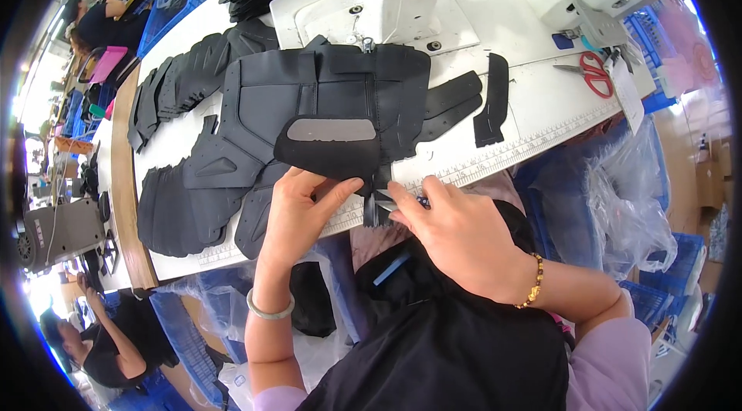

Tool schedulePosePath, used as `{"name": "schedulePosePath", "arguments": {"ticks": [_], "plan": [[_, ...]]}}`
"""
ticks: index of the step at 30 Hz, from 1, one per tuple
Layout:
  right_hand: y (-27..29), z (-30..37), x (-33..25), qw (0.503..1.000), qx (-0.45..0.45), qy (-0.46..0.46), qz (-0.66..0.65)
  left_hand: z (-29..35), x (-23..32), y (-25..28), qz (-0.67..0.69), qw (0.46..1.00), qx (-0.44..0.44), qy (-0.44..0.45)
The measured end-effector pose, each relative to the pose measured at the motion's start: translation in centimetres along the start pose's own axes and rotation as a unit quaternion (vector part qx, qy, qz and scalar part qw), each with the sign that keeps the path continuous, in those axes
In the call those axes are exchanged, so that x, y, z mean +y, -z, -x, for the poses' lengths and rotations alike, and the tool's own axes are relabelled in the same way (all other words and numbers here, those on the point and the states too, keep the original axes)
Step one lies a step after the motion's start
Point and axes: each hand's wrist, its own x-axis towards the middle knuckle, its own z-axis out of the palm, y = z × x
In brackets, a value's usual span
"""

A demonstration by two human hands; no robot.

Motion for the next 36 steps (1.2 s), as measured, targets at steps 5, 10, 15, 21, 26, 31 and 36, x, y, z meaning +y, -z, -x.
{"name": "schedulePosePath", "arguments": {"ticks": [5, 10, 15, 21, 26, 31, 36], "plan": [[-0.6, -0.1, -0.3, 0.999, 0.025, -0.019, 0.017, 0.0, 0.2, -0.1, 0.009, 1.0, 0.005, -0.023], [-0.5, -0.1, -0.7, 0.999, 0.014, -0.003, 0.046, 0.1, -0.3, -0.1, -0.013, 0.999, 0.006, -0.043], [-0.9, -0.2, -1.6, 0.987, 0.011, 0.029, 0.16, 0.1, -0.2, -0.9, 0.011, 0.999, 0.033, -0.042], [-1.0, -0.3, -0.7, 0.994, 0.019, 0.05, 0.1, 0.1, -0.3, -1.3, -0.059, 0.99, 0.074, -0.102], [-0.7, -0.3, -0.3, 0.998, 0.034, 0.026, 0.045, 0.4, -0.4, -1.4, -0.047, 0.994, 0.076, -0.066], [-0.1, -0.2, -0.5, 0.999, 0.031, -0.006, 0.011, 0.3, -0.2, -1.3, -0.035, 0.995, 0.069, -0.067], [-0.1, -0.5, -0.5, 0.999, 0.004, 0.017, 0.032, 0.4, 0.2, -1.2, -0.041, 0.994, 0.07, -0.072]]}}
